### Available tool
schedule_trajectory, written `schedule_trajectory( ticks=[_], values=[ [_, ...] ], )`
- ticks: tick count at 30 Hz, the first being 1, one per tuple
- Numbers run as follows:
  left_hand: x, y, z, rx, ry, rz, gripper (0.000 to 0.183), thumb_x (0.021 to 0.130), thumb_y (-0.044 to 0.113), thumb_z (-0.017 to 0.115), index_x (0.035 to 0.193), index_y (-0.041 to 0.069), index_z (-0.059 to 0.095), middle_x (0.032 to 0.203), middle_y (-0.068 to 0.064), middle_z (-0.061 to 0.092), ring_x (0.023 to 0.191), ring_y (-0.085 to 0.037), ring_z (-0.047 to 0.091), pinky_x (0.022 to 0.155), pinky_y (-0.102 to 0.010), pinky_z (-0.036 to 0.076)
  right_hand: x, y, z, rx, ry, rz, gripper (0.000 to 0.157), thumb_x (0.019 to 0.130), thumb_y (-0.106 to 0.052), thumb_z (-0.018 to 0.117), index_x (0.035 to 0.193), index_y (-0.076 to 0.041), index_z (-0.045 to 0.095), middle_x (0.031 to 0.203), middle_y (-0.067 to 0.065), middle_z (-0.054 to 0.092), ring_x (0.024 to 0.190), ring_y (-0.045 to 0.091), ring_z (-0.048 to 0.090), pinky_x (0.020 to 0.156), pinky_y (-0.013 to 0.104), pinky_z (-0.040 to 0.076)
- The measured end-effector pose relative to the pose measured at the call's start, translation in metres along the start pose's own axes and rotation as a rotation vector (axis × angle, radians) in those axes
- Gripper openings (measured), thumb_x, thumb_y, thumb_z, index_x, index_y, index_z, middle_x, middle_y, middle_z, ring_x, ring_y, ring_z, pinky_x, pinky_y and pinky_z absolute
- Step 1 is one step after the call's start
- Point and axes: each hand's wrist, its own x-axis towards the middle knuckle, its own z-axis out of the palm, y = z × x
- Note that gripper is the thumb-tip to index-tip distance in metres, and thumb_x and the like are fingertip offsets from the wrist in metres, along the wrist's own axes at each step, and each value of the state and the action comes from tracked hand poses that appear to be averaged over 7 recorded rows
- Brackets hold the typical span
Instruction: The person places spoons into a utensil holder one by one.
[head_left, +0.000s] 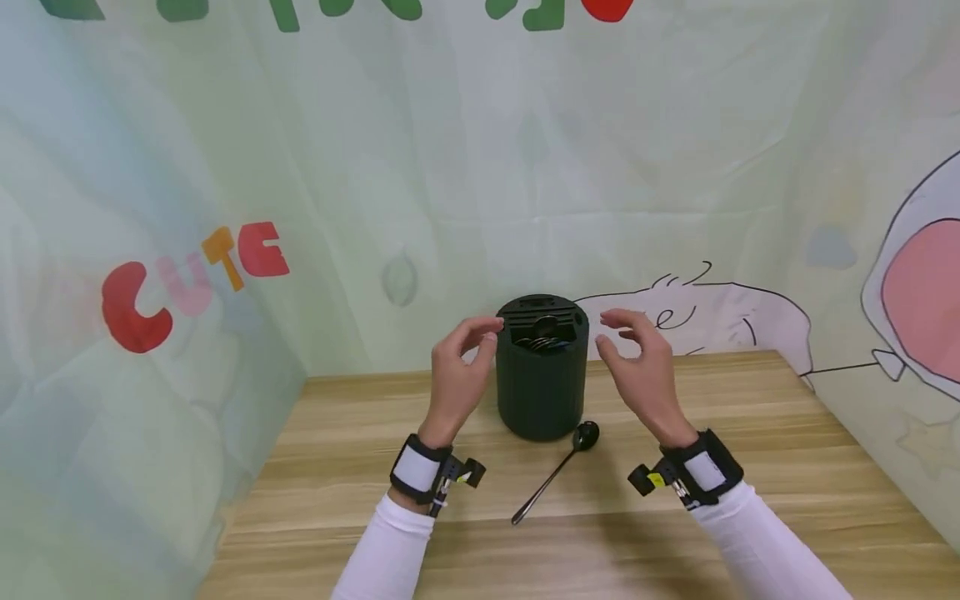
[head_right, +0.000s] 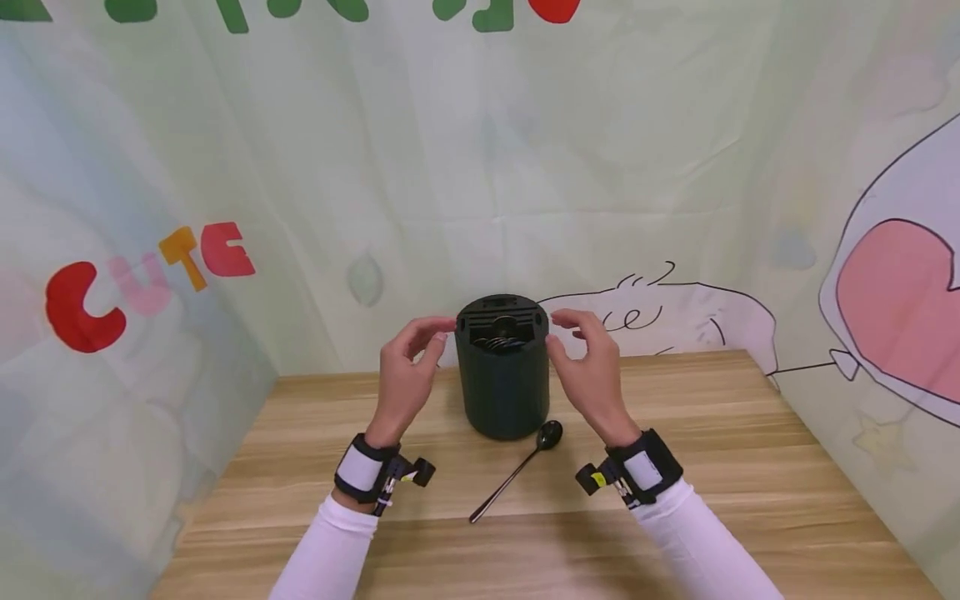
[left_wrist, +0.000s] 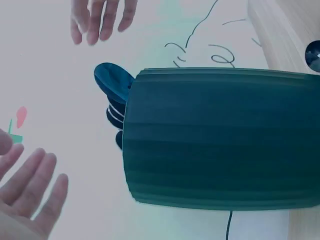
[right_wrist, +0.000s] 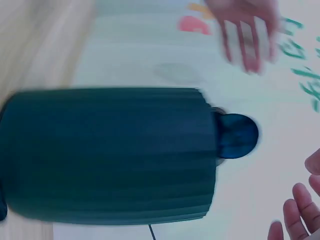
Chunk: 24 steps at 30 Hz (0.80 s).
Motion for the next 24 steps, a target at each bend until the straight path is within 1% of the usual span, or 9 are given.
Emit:
schedule_trajectory(
  ticks=[3, 5, 6, 8, 12, 14, 17, 21, 24],
  values=[
    [-0.019, 0.004, -0.004, 0.046, -0.029, -0.017, 0.021, 0.097, 0.012, 0.058, 0.115, 0.007, 0.069, 0.113, -0.009, 0.072, 0.105, -0.025, 0.069, 0.093, -0.037, 0.054, -0.014, -0.001, -0.008, 0.067, 0.05, 0.038, 0.027, 0.095, -0.01, 0.063, 0.121, -0.004, 0.062, 0.116, 0.011, 0.064, 0.108, 0.011, 0.055, 0.098, 0.026, 0.045],
    [-0.032, 0.006, -0.004, 0.099, -0.075, -0.04, 0.024, 0.096, 0.014, 0.06, 0.117, 0.005, 0.068, 0.116, -0.01, 0.071, 0.107, -0.025, 0.068, 0.094, -0.038, 0.054, -0.024, 0.001, -0.012, 0.081, 0.07, 0.027, 0.025, 0.094, -0.008, 0.063, 0.119, -0.003, 0.063, 0.114, 0.011, 0.065, 0.104, 0.006, 0.055, 0.095, 0.02, 0.046],
    [-0.038, 0.007, -0.003, 0.129, -0.101, -0.056, 0.025, 0.096, 0.015, 0.061, 0.118, 0.005, 0.067, 0.118, -0.01, 0.071, 0.108, -0.026, 0.067, 0.094, -0.039, 0.054, -0.029, 0.002, -0.013, 0.068, 0.075, 0.003, 0.024, 0.093, -0.006, 0.064, 0.117, -0.002, 0.064, 0.112, 0.011, 0.066, 0.102, 0.005, 0.056, 0.093, 0.017, 0.046],
    [-0.05, 0.01, -0.001, 0.198, -0.146, -0.091, 0.029, 0.095, 0.017, 0.063, 0.121, 0.006, 0.066, 0.121, -0.01, 0.07, 0.109, -0.028, 0.067, 0.093, -0.042, 0.054, -0.038, 0.006, -0.014, 0.016, 0.084, -0.078, 0.02, 0.09, -0.002, 0.066, 0.111, -0.002, 0.067, 0.106, 0.011, 0.068, 0.096, 0.004, 0.058, 0.088, 0.014, 0.047],
    [-0.069, 0.014, 0.005, 0.332, -0.233, -0.159, 0.036, 0.092, 0.022, 0.067, 0.125, 0.008, 0.065, 0.128, -0.011, 0.067, 0.115, -0.031, 0.065, 0.095, -0.046, 0.053, -0.056, 0.012, -0.012, -0.103, 0.069, -0.26, 0.015, 0.084, 0.003, 0.069, 0.098, -0.003, 0.072, 0.094, 0.008, 0.07, 0.085, 0.011, 0.061, 0.079, 0.013, 0.048],
    [-0.075, 0.015, 0.008, 0.391, -0.283, -0.17, 0.04, 0.091, 0.025, 0.069, 0.127, 0.009, 0.064, 0.13, -0.011, 0.065, 0.119, -0.03, 0.063, 0.097, -0.046, 0.052, -0.064, 0.015, -0.009, -0.128, 0.033, -0.303, 0.015, 0.082, 0.003, 0.07, 0.095, -0.005, 0.072, 0.093, 0.007, 0.07, 0.082, 0.014, 0.062, 0.076, 0.013, 0.049],
    [-0.081, 0.016, 0.011, 0.462, -0.346, -0.172, 0.043, 0.09, 0.027, 0.07, 0.129, 0.009, 0.063, 0.132, -0.011, 0.064, 0.122, -0.029, 0.062, 0.099, -0.045, 0.051, -0.071, 0.018, -0.005, -0.162, -0.057, -0.326, 0.016, 0.081, 0.0, 0.073, 0.096, -0.007, 0.072, 0.095, 0.005, 0.07, 0.082, 0.016, 0.064, 0.073, 0.017, 0.052],
    [-0.084, 0.017, 0.012, 0.539, -0.393, -0.164, 0.044, 0.088, 0.027, 0.074, 0.127, 0.009, 0.064, 0.13, -0.011, 0.066, 0.118, -0.028, 0.064, 0.096, -0.044, 0.053, -0.076, 0.023, 0.001, -0.238, -0.182, -0.317, 0.021, 0.079, -0.004, 0.079, 0.099, -0.009, 0.072, 0.098, 0.002, 0.071, 0.086, 0.016, 0.066, 0.072, 0.028, 0.056],
    [-0.089, 0.018, 0.015, 0.561, -0.438, -0.152, 0.044, 0.087, 0.026, 0.075, 0.126, 0.008, 0.065, 0.129, -0.012, 0.066, 0.116, -0.028, 0.065, 0.095, -0.043, 0.054, -0.082, 0.027, 0.005, -0.292, -0.29, -0.27, 0.026, 0.077, -0.008, 0.082, 0.101, -0.01, 0.073, 0.099, 0.001, 0.071, 0.089, 0.017, 0.068, 0.073, 0.036, 0.057]
  ],
)
